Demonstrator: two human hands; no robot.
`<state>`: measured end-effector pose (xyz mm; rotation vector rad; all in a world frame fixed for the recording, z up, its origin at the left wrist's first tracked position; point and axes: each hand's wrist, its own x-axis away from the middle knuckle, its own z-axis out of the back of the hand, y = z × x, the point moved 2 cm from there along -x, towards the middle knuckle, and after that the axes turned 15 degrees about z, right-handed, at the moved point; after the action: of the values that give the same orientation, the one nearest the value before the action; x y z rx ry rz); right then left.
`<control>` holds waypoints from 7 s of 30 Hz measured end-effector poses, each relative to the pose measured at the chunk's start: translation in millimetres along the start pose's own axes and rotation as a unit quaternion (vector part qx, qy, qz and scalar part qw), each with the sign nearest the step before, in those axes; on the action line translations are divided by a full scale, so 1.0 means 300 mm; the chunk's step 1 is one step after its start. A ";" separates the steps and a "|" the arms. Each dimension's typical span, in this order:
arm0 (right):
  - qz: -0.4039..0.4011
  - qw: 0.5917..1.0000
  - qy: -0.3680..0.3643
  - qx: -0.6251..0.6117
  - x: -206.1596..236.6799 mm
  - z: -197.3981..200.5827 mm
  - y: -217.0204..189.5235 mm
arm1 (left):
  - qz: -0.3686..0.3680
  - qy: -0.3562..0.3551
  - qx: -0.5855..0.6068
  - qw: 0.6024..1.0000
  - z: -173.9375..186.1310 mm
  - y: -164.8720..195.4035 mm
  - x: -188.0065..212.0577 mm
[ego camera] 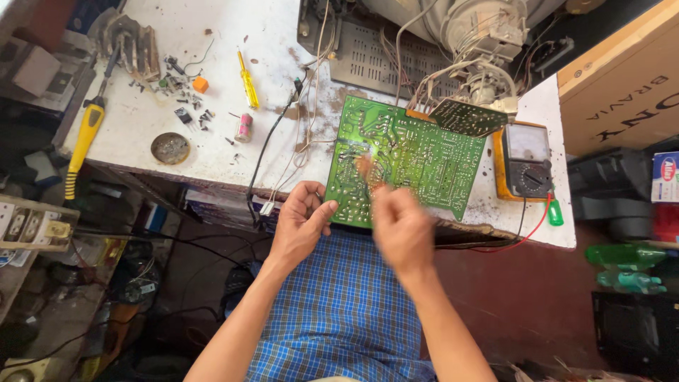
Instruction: The person uses a soldering iron to reflow solder joints on a green circuit board. They repeatedly dip the iron into a small tin to clean the tip and apply solder to various points on the board. The person also uses a toothbrush to scrub the board surface and briefly handles a multimeter probe.
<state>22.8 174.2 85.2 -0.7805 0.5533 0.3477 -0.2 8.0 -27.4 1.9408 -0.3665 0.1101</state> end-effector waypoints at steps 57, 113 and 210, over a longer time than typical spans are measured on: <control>-0.004 0.999 -0.031 0.041 -0.029 -0.022 -0.066 | -0.018 -0.006 0.007 1.000 -0.029 -0.010 0.024; 0.029 0.965 0.111 0.236 0.219 0.408 0.171 | -0.201 0.432 -0.659 0.582 0.690 0.434 0.249; 0.013 0.998 0.031 -0.046 0.325 0.332 -0.025 | 0.086 0.082 0.180 0.977 -0.320 -0.127 0.088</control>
<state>138.6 251.9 90.2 -0.8754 0.6089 0.3759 45.6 103.8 -17.1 2.2335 -0.4265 0.4743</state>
